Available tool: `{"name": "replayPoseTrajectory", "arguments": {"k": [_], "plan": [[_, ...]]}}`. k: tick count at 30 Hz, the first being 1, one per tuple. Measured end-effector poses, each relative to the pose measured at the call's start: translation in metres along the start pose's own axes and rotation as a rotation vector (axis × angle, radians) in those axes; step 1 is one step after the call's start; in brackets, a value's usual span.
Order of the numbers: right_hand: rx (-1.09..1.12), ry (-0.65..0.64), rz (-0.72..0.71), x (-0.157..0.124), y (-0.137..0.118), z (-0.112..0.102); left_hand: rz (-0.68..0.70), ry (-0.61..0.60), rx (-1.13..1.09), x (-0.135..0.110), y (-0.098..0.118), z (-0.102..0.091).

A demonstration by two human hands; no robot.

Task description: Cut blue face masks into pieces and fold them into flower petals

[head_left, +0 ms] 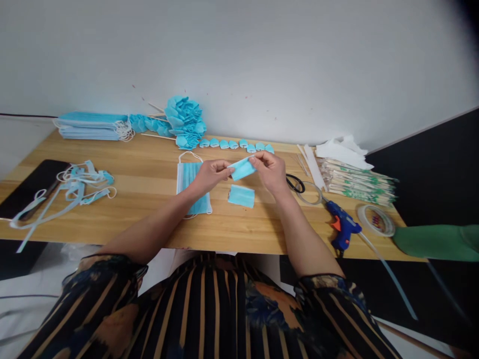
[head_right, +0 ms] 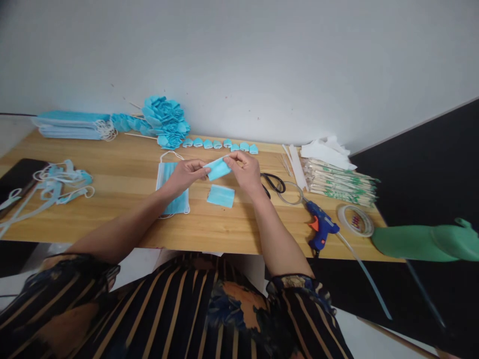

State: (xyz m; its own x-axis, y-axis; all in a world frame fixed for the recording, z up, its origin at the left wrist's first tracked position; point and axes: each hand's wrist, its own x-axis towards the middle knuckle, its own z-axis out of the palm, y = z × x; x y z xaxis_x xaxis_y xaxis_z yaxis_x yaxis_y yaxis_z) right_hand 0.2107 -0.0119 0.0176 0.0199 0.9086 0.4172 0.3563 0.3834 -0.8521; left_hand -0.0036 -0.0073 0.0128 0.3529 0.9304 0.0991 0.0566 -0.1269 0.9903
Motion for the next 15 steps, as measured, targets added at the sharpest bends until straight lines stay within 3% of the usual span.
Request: {"name": "replayPoseTrajectory", "arguments": {"k": [9,15], "plan": [[-0.174,-0.143,-0.137,-0.012,-0.014,0.015,0.147,0.052,0.234,0.001,-0.005,0.003],[0.042,-0.214,0.001,-0.011,-0.004,0.024,0.165,0.115,-0.03,0.002,-0.003,0.001]]}}
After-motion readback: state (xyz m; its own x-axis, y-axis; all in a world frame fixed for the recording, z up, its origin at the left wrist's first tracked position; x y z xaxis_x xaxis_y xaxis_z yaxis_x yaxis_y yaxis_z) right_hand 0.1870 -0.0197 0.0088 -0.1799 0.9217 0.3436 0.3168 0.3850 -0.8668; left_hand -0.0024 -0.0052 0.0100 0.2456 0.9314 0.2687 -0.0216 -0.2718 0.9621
